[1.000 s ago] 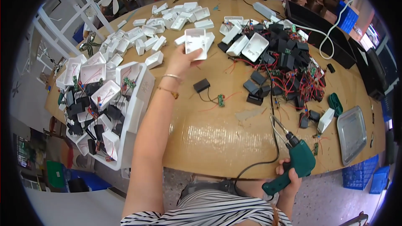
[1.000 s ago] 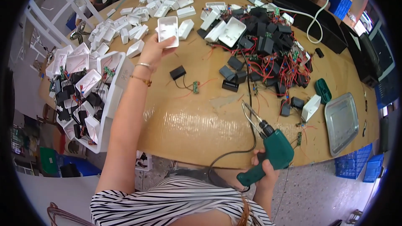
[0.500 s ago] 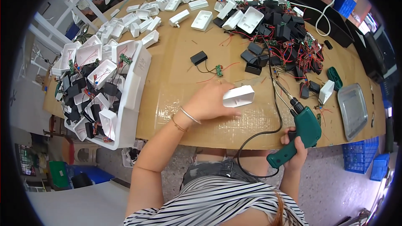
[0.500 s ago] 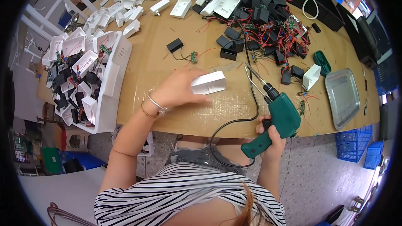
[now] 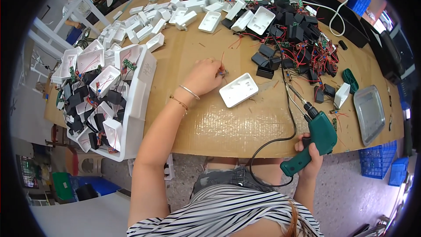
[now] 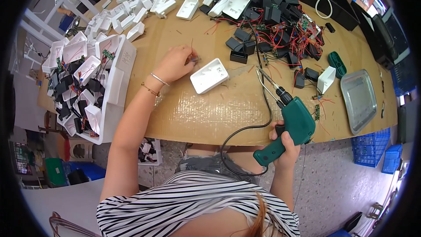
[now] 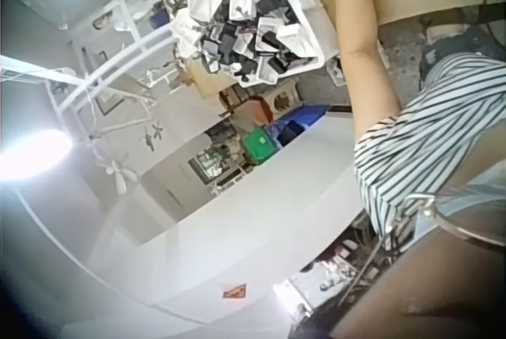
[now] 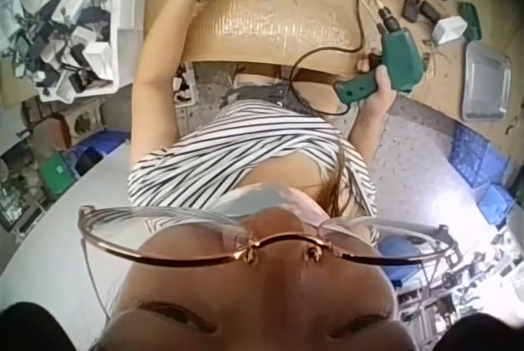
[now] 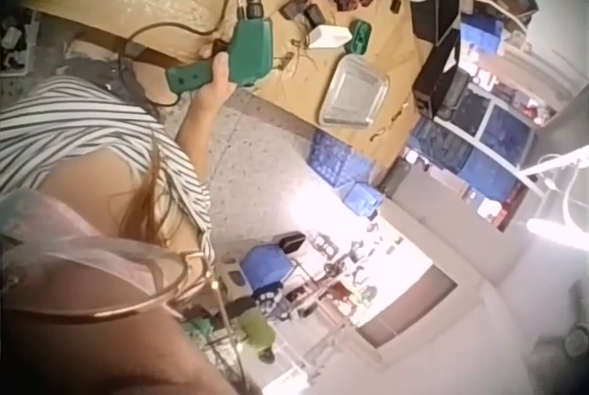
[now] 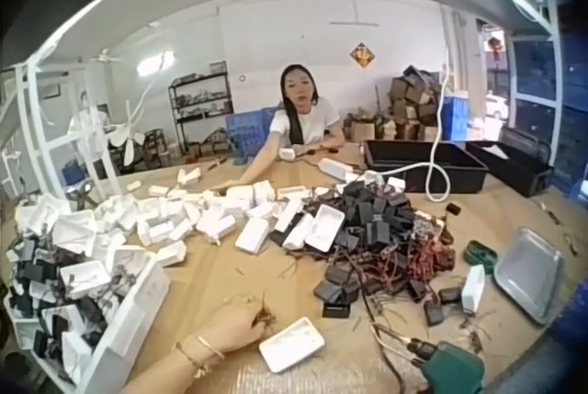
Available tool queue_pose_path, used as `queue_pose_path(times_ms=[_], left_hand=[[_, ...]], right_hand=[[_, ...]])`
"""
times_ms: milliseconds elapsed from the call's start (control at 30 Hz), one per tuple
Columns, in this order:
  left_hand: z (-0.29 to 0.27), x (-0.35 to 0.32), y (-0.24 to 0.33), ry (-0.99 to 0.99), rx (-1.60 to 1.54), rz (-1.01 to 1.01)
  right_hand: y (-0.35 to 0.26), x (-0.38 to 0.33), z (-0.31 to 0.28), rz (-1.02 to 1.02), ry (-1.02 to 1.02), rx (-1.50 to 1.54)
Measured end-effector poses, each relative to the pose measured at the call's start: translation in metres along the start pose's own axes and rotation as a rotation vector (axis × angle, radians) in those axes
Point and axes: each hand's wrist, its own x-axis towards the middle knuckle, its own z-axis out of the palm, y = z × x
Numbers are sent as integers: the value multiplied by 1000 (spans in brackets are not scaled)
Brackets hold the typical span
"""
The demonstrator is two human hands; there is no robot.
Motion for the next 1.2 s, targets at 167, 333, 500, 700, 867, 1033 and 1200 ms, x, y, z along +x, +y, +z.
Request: queue_pose_path(times_ms=[167, 333, 500, 700, 867, 1033, 1200], left_hand=[[-18, -24, -2, 187, -666, -225], [-34, -58, 13, -6, -1101, -338], [-34, -94, 27, 122, -1281, -325], [-31, -117, 74, 68, -1403, -317], [-25, -127, 79, 11, -1312, -114], [-34, -128, 85, -9, -1190, -70], [-48, -118, 91, -4, -524, -31]], right_hand=[[-4, -1, 9, -7, -35, -35], [-17, -10, 54, 1, -125, 83], [-5, -3, 90, 54, -222, -6], [3, -6, 131, 169, -61, -127], [4, -4, 141, 57, -23, -240], [5, -4, 132, 114, -60, -310], [5, -4, 125, 51, -142, -438]])
